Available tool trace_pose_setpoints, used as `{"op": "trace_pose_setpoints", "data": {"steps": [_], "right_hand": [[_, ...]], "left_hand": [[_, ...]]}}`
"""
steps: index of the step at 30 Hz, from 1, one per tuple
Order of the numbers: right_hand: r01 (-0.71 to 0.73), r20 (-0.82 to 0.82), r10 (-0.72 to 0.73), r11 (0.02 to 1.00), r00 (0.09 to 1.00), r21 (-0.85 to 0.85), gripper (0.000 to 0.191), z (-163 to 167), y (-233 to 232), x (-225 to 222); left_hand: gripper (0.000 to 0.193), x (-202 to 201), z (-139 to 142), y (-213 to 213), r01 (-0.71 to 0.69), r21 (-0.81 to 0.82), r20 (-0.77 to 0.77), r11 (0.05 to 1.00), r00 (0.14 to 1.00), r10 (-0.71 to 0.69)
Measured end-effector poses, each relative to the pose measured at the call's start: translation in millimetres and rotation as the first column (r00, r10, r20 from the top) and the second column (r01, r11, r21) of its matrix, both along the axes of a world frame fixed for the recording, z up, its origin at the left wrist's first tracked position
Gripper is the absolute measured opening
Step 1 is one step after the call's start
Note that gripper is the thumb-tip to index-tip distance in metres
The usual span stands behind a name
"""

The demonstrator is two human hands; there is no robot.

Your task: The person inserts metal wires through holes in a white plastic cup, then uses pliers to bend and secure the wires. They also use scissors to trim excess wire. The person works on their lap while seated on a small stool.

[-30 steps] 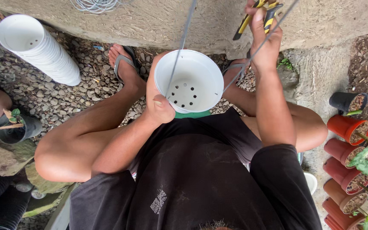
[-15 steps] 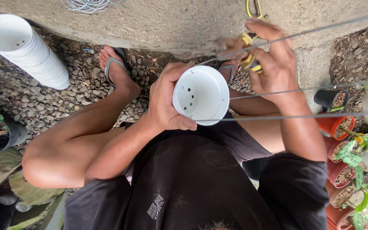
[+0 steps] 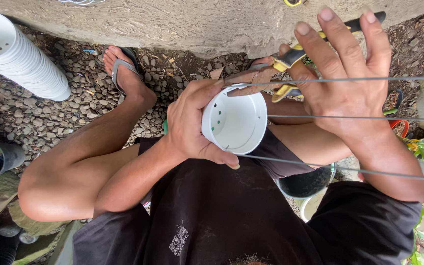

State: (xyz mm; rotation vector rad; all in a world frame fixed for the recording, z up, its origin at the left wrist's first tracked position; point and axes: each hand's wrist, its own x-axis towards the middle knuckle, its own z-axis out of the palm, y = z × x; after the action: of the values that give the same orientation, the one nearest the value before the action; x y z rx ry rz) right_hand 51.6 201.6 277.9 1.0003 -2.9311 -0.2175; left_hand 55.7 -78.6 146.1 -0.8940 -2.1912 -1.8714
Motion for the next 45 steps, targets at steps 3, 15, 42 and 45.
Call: {"op": "trace_pose_setpoints", "data": {"steps": [3, 15, 42, 45], "right_hand": [[-0.012, -0.009, 0.012, 1.000, 1.000, 0.009, 0.006, -4, 3, 1], [-0.177, -0.241, 0.179, 0.984, 0.954, 0.030, 0.024, -17, 20, -2], [-0.249, -0.230, 0.230, 0.967, 0.946, -0.058, 0.020, -12, 6, -21], [-0.247, -0.217, 0.228, 0.967, 0.949, -0.068, 0.021, -8, 4, -23]], "left_hand": [[0.119, 1, 3, 2, -0.034, 0.018, -0.045, 0.999, 0.998, 0.035], [0.127, 7, 26, 10, -0.012, 0.051, -0.111, 0.999, 0.994, 0.018], [0.120, 12, 32, 16, -0.052, 0.102, -0.106, 0.993, 0.992, 0.063], [0.120, 12, 31, 15, -0.053, 0.096, -0.103, 0.994, 0.993, 0.063]]}}
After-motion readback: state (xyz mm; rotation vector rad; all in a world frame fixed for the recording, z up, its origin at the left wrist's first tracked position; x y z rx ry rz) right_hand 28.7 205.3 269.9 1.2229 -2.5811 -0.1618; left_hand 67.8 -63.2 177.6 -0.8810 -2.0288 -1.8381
